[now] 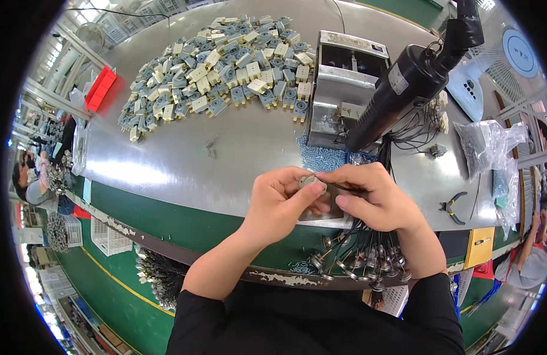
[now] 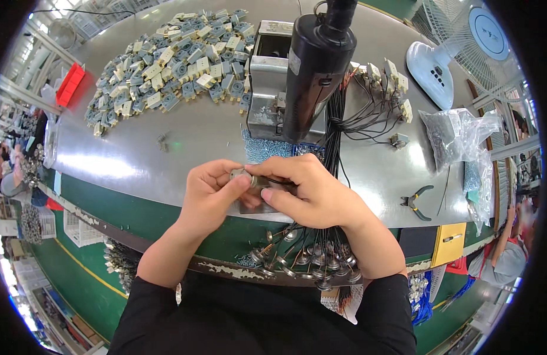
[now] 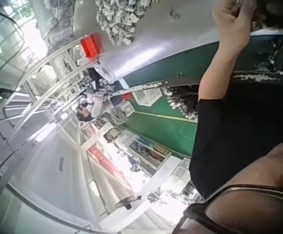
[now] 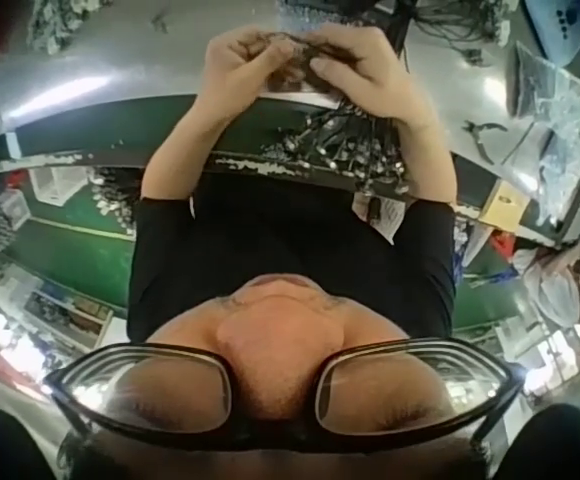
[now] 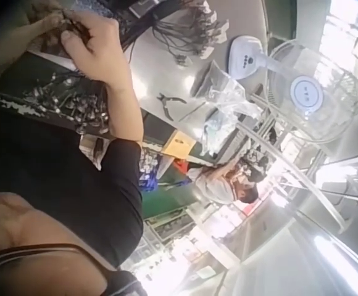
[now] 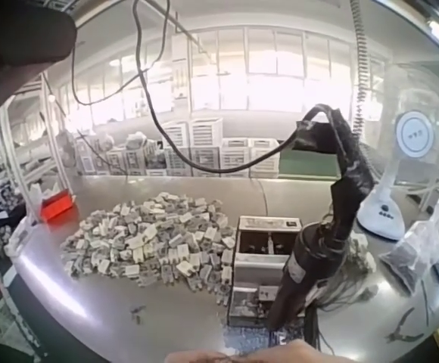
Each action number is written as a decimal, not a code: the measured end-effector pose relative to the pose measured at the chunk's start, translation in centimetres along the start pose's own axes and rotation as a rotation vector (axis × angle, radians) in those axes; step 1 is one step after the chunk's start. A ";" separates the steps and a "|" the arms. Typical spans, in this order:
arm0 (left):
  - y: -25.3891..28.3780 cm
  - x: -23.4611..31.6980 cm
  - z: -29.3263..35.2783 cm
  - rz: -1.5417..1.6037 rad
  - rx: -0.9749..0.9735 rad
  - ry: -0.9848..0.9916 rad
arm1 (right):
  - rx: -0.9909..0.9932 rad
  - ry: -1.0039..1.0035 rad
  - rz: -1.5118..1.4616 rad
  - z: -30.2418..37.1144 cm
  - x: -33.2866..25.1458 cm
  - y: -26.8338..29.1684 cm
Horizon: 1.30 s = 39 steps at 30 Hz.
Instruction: Assembling wire harnesses and electronic components at a factory workstation using a heat gun.
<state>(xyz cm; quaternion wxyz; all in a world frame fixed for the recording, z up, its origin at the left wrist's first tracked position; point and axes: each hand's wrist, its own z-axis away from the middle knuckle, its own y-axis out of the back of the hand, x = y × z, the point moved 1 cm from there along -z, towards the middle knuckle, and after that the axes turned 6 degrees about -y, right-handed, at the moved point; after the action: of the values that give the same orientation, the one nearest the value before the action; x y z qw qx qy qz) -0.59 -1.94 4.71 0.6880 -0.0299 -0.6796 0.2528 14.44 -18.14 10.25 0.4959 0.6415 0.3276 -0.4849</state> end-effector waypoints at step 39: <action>35.3 9.2 1.5 -1.806 1.054 -0.735 | 0.057 -0.143 0.848 0.3 2.2 1.5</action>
<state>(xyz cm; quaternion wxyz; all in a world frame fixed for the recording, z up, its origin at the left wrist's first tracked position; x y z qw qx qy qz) -13.29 31.92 -0.26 0.3025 0.8500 -0.4216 -0.0909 16.40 -18.99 8.63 0.6548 0.6977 -0.0136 -0.2902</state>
